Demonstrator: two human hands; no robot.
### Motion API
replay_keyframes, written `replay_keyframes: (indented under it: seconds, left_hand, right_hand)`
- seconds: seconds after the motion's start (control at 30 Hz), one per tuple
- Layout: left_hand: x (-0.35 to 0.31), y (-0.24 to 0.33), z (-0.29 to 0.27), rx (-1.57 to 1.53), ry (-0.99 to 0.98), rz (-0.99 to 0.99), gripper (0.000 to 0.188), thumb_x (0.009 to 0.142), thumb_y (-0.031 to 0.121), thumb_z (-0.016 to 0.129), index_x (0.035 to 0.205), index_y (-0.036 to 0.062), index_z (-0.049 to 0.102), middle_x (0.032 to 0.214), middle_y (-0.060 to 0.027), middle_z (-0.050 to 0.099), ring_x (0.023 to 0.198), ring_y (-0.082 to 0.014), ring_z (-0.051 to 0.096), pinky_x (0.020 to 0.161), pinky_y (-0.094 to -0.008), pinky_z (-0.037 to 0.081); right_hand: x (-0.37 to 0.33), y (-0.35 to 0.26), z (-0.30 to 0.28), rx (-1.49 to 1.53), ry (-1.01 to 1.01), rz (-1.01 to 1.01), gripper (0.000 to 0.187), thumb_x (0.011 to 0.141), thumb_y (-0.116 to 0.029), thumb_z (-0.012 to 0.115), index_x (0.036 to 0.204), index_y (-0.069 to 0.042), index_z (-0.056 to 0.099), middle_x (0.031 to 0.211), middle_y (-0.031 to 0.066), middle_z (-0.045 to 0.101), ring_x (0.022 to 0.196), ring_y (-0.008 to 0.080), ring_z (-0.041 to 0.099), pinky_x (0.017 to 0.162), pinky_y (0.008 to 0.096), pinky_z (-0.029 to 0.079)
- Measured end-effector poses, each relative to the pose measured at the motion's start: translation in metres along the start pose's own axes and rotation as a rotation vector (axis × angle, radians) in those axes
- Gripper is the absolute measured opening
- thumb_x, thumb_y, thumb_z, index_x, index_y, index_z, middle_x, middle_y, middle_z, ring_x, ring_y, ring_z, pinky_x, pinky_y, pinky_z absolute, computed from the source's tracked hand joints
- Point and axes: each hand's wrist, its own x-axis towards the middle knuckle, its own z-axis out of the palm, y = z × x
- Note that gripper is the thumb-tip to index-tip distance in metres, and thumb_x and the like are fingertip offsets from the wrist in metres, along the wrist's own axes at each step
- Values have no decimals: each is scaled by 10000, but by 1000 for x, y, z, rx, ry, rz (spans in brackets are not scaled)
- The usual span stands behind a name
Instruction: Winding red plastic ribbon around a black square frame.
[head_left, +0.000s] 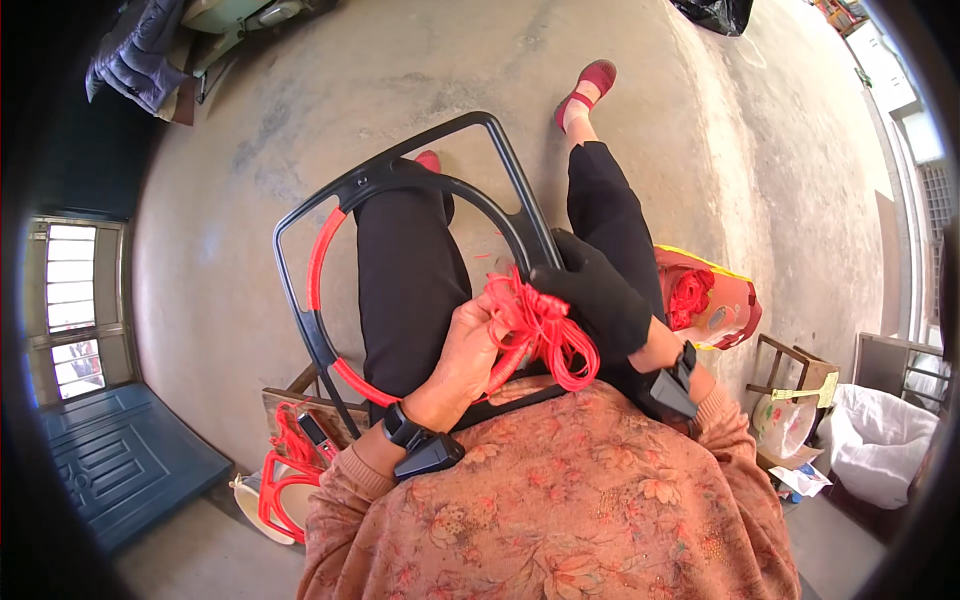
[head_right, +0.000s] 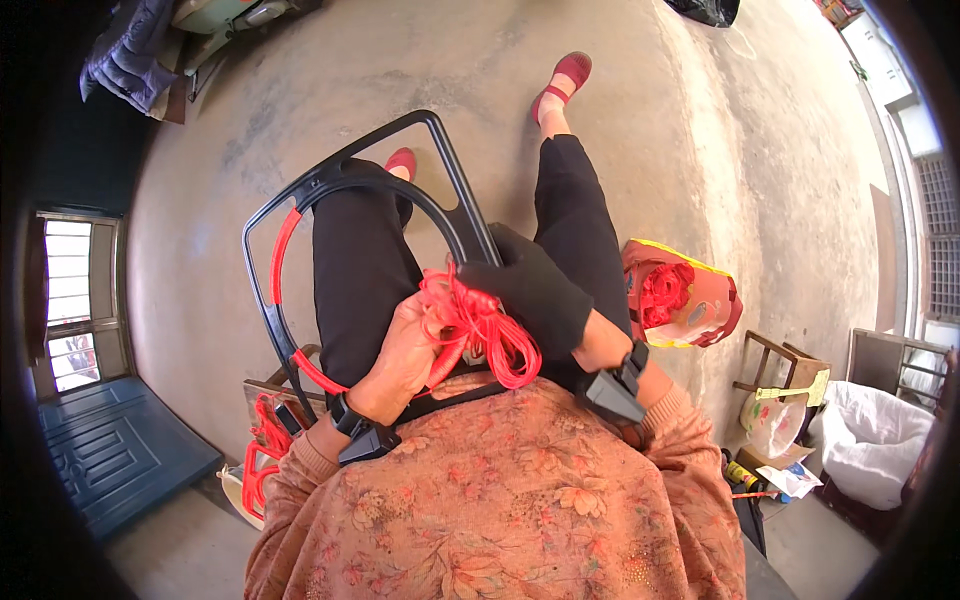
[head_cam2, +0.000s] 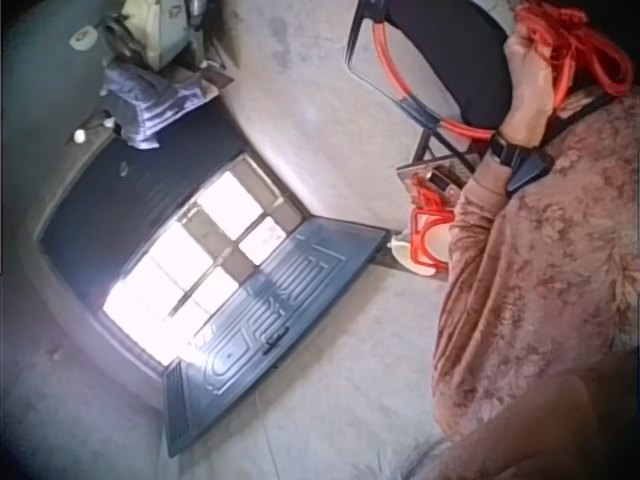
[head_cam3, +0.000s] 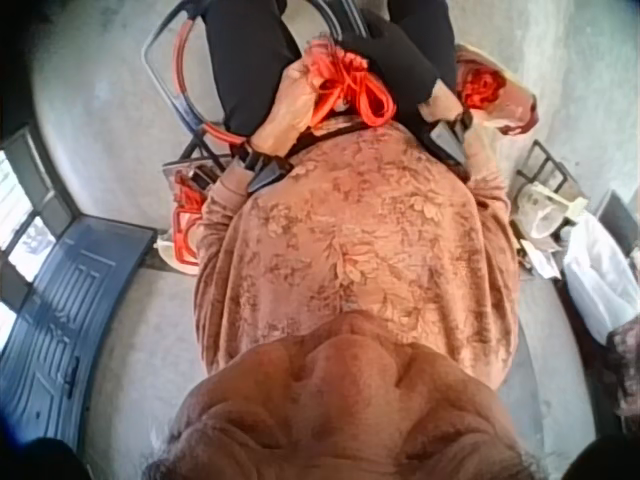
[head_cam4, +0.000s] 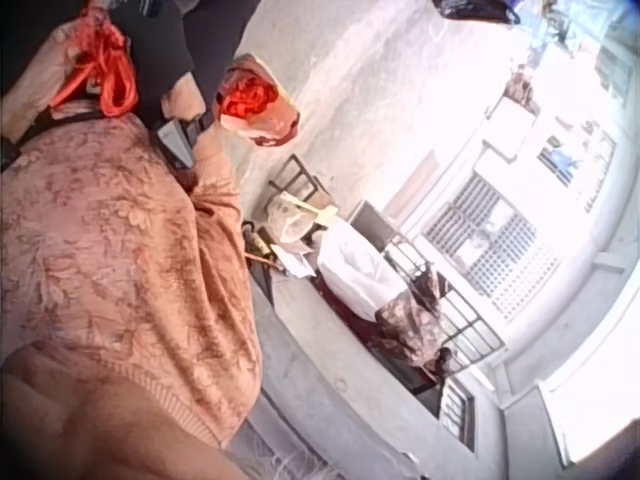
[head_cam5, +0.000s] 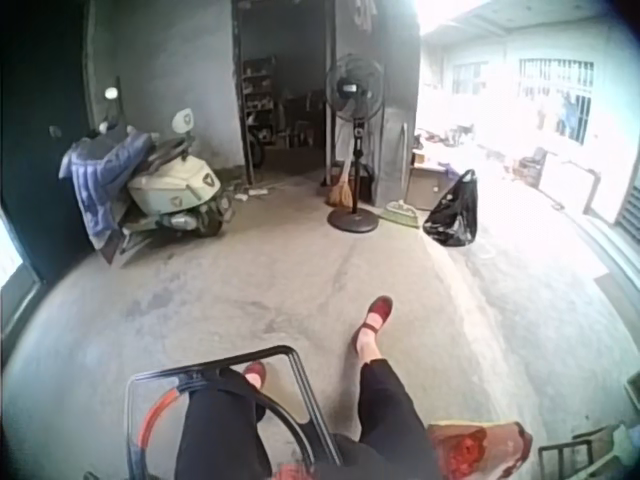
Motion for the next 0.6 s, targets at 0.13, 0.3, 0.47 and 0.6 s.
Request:
replay_keyframes:
  seconds: [0.13, 0.3, 0.47, 0.6]
  left_hand:
    - [0, 3, 3, 79, 6, 23, 119, 887, 39, 600, 992, -8, 631, 924, -64, 667, 804, -135, 653, 720, -262, 557]
    - [-2, 7, 6, 176, 3, 96, 111, 875, 69, 636, 956, -6, 628, 879, -43, 659, 765, -107, 637, 693, -249, 551]
    - [-8, 16, 6, 339, 6, 55, 141, 875, 122, 654, 932, -3, 622, 834, -33, 650, 717, -93, 623, 652, -238, 547]
    - [-10, 10, 12, 251, 52, 12, 155, 875, 135, 658, 909, -8, 611, 799, -35, 641, 683, -78, 609, 623, -219, 537]
  right_hand:
    - [-43, -2, -2, 519, -15, 194, 291, 910, -217, 578, 1115, -17, 527, 908, 44, 594, 812, 75, 565, 716, 235, 479]
    - [-59, 10, 19, 121, 188, 8, 401, 847, -210, 667, 1162, -1, 535, 908, 53, 625, 795, 99, 588, 746, 272, 488]
    - [-58, 8, 4, -193, 138, 80, 316, 828, -198, 689, 1047, 16, 609, 849, 27, 626, 773, 75, 556, 692, 263, 465]
    - [-66, 15, 5, 104, 205, 224, 309, 816, -204, 693, 1015, 23, 628, 809, 29, 623, 715, 62, 523, 637, 256, 446]
